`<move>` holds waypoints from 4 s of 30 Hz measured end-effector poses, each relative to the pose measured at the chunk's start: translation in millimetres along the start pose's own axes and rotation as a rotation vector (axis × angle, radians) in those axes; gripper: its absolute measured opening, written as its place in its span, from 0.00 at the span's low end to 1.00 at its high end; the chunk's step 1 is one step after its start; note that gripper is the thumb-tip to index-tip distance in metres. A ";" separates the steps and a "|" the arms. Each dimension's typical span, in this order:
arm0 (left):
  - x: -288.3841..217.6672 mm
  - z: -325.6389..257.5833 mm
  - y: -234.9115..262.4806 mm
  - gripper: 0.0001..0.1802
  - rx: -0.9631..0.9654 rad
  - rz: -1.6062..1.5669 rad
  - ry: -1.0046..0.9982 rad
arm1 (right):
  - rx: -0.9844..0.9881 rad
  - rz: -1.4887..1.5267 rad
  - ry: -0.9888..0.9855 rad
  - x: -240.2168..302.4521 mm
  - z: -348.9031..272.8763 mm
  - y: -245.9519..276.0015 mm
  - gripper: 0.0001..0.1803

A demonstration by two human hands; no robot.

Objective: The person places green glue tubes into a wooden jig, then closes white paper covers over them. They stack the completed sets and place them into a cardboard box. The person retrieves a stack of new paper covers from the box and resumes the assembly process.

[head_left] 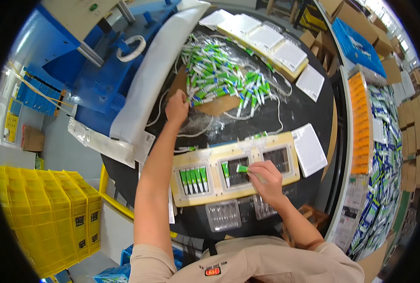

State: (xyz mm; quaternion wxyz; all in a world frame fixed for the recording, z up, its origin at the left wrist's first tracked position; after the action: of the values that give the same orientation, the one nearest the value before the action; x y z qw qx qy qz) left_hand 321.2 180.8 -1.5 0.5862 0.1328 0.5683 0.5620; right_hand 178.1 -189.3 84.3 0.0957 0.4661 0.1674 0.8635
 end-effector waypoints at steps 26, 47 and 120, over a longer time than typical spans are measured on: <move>-67.7 -266.0 112.3 0.10 -0.094 -1.254 1.074 | 0.092 -0.461 0.381 -84.5 162.0 -147.6 0.10; -164.8 -289.3 68.8 0.17 -0.016 -0.076 -0.613 | 0.343 -0.488 0.551 -100.2 186.0 -172.0 0.07; -144.6 -293.5 60.8 0.37 0.294 0.027 -0.623 | 0.423 -0.361 0.747 -15.0 -49.6 -7.7 0.19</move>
State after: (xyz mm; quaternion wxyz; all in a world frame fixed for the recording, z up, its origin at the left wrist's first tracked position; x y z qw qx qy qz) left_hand 91.1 -57.7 27.9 0.6988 0.3885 0.4349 0.4143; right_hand 145.0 -196.9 44.5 0.0803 0.0961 0.4411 0.8887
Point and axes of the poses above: each hand's wrist, its own z-axis towards the middle knuckle, its own y-axis out of the back of the hand, x = y × z, the point moved 5 cm from there along z, towards the middle knuckle, and after that the axes turned 13 degrees about -x, right-handed, at the moved point
